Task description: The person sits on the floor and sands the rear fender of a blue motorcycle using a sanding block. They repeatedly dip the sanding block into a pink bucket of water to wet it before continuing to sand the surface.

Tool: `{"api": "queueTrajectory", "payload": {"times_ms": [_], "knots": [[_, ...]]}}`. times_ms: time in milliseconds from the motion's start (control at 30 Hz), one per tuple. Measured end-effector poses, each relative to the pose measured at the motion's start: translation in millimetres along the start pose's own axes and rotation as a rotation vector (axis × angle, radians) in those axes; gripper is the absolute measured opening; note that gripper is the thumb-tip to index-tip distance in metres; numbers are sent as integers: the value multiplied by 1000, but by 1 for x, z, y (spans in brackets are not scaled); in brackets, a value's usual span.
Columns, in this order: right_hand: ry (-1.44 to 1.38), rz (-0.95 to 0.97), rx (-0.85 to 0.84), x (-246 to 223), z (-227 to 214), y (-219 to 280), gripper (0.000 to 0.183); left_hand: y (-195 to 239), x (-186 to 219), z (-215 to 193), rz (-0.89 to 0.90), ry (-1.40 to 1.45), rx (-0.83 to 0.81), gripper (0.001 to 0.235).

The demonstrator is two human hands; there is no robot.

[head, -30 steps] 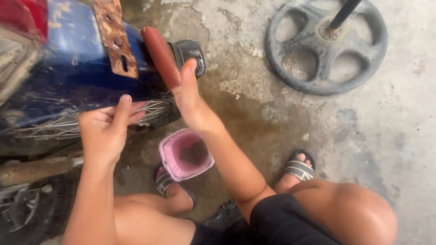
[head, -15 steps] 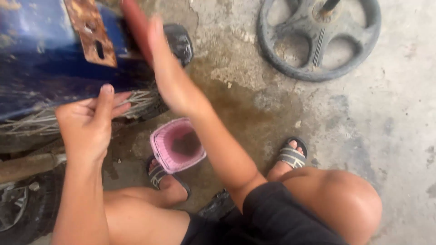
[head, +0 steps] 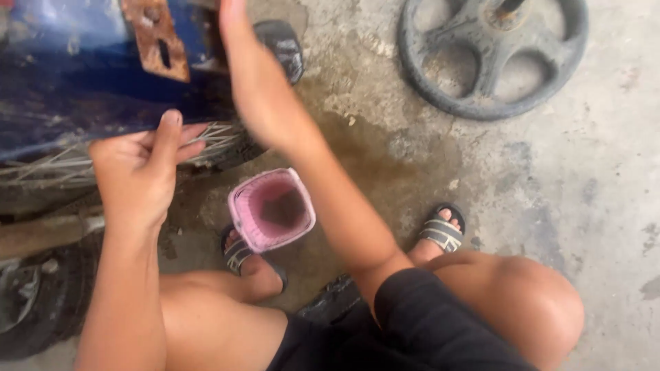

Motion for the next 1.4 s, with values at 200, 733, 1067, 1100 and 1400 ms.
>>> {"api": "queueTrajectory", "payload": {"times_ms": [200,733,1067,1100,1400], "knots": [[84,-51,127,-8,18,-4,74,-2,-6,-2,-22,77,24,35],[216,-38,74,-9,12,3,95,-4,-10,-2,15,120,6,36],[211,128,4,-38,1,-5,107,-6,-9,-1,21,113,4,37],[214,126,5,-31,6,5,107,-4,-11,0,24,116,2,37],[178,-14,-53,-33,3,3,110,-3,4,1,33,47,18,40]]}}
Point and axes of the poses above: each hand's wrist, its own y-axis away from the middle knuckle, its own z-axis out of the palm, x = y × z, the point moved 1 cm from there along -y, towards the middle knuckle, and after that the axes turned 10 degrees about -z, right-handed, at the moved point
